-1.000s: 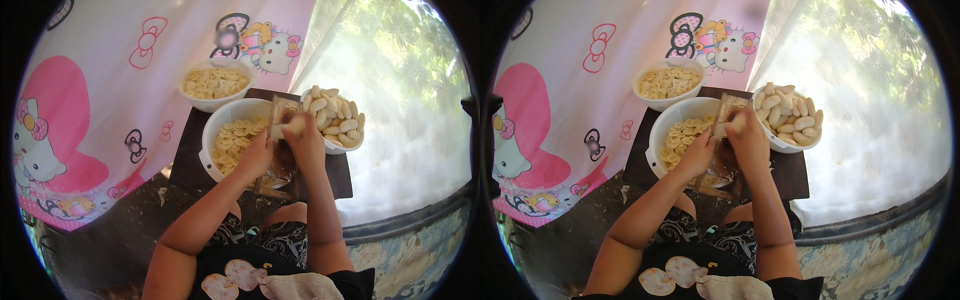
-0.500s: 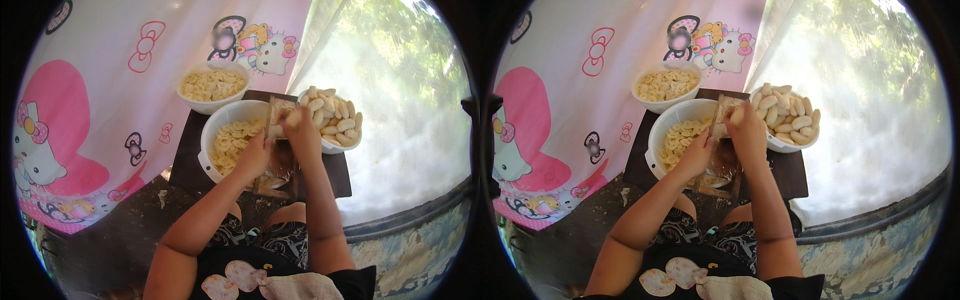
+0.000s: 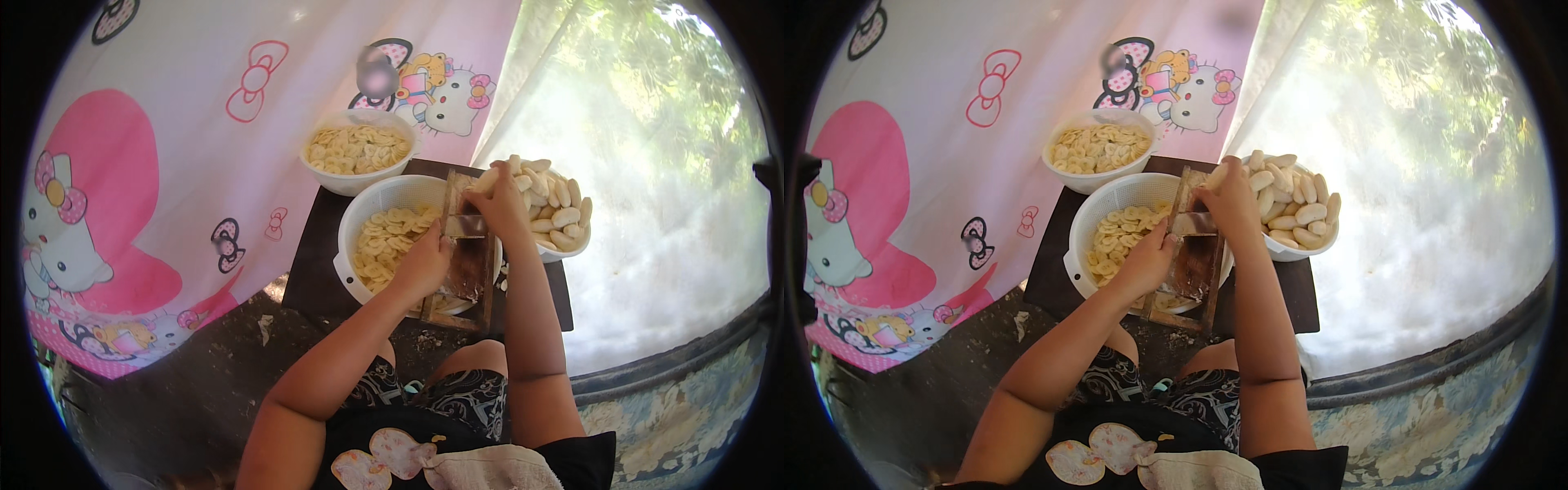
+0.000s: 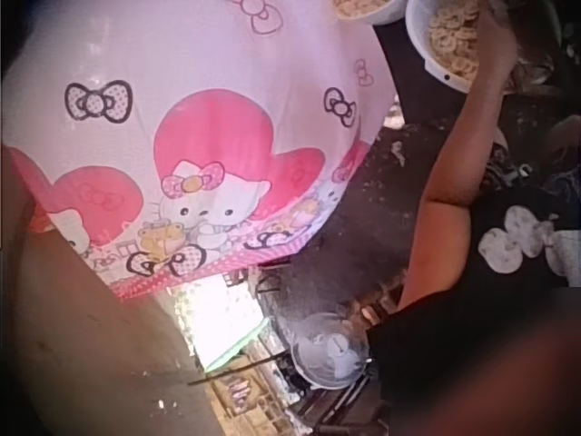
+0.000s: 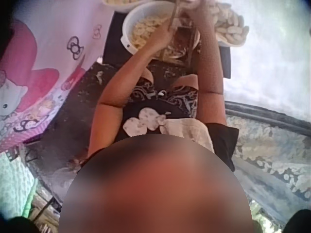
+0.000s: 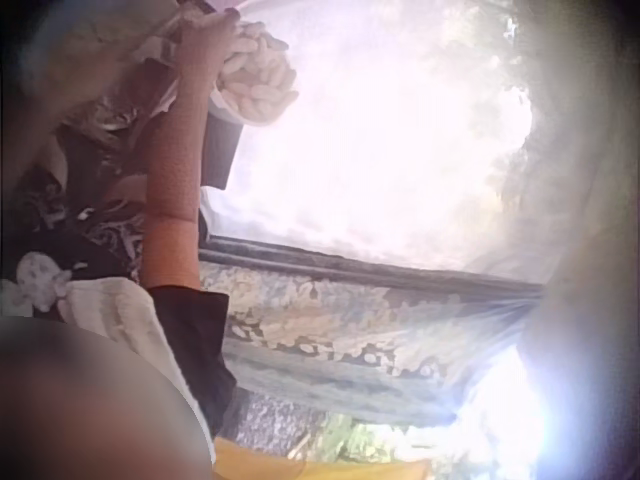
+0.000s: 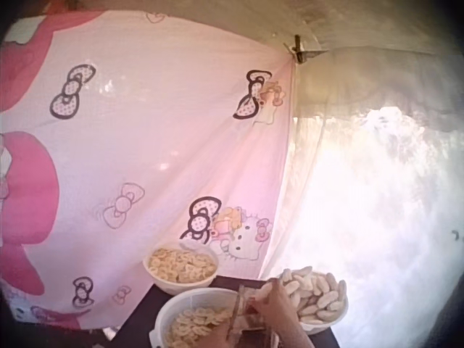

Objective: The person repeatedly slices peeled bananas using a manual slicer, placing the slices into a bowl. The person handles whole peeled bananas from a separate bowl and uses both hands to operate the slicer.

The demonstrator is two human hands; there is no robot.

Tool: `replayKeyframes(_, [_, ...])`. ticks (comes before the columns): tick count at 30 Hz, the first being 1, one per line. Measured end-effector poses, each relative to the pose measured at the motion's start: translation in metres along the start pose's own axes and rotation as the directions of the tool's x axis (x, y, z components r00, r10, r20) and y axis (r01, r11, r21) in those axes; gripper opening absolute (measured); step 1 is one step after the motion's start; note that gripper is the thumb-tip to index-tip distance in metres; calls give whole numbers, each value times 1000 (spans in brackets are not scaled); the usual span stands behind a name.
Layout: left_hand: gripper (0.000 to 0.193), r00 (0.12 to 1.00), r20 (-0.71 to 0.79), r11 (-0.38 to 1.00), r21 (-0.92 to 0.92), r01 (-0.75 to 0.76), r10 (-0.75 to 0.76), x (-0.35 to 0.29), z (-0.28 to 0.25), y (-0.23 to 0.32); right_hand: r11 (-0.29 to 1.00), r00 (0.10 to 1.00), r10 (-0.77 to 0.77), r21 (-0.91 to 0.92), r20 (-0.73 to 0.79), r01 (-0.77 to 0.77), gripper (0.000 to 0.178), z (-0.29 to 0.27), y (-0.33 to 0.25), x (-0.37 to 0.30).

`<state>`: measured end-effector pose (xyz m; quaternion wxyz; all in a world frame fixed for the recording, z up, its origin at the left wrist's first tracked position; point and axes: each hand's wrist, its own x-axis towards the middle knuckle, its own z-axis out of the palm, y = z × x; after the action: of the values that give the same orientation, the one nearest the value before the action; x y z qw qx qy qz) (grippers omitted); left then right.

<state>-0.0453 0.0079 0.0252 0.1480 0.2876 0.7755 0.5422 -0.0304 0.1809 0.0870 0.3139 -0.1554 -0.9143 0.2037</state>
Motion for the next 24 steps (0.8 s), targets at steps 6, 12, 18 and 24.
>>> replayKeyframes(6, [56, 1000, 25, 1000, -20, 9, -9, 2, 1, 0, 984, 989, -130, 132, 72, 120, 55, -12, 23, 1])
replayKeyframes(12, [56, 999, 42, 999, -40, 3, -1, 2, 2, -4, 890, 996, -85, 453, 34, 61, 48, -3, 30, -26])
replayKeyframes(18, [55, 1000, -21, 1000, -11, 0, 0, -1, 5, -4, 973, 985, -42, 230, 170, 1, 49, -54, -36, -126])
replayKeyframes(24, [54, 999, 26, 999, -33, 37, -37, -2, 4, -4, 978, 1000, -24, 205, -11, 26, 46, -4, 9, -42])
